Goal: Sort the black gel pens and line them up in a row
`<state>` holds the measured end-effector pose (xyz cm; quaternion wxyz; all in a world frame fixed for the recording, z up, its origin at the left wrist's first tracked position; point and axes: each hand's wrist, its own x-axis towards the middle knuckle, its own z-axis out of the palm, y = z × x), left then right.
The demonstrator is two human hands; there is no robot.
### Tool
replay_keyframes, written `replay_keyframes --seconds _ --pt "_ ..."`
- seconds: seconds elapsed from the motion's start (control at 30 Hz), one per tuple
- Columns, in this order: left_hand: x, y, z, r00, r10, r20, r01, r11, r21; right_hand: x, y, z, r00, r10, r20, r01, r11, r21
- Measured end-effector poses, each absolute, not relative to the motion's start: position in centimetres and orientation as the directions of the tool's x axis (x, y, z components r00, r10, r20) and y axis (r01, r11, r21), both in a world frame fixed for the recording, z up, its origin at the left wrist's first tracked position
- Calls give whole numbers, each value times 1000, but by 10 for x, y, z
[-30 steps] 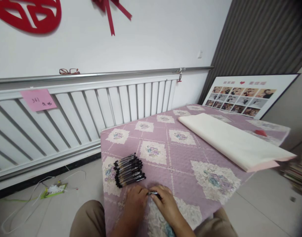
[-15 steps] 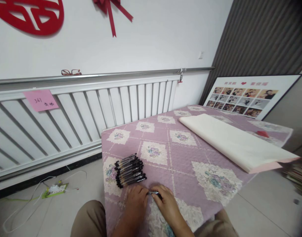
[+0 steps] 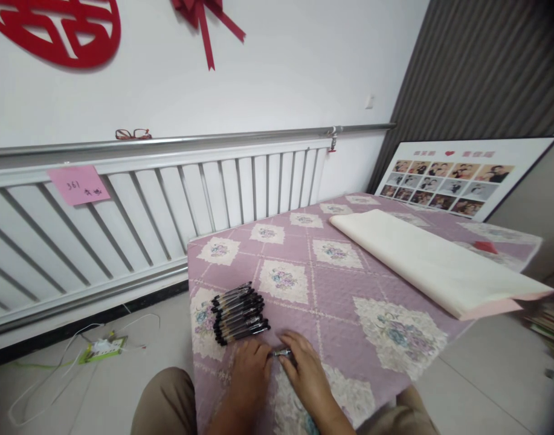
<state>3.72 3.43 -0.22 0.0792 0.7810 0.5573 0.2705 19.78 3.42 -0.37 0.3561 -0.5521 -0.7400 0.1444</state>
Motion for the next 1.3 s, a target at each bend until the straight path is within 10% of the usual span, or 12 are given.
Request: replay_keyframes --seconds 1.3 --pt "39 34 0 165 931 326 850 -301 431 197 35 1 -106 937 334 690 311 -654"
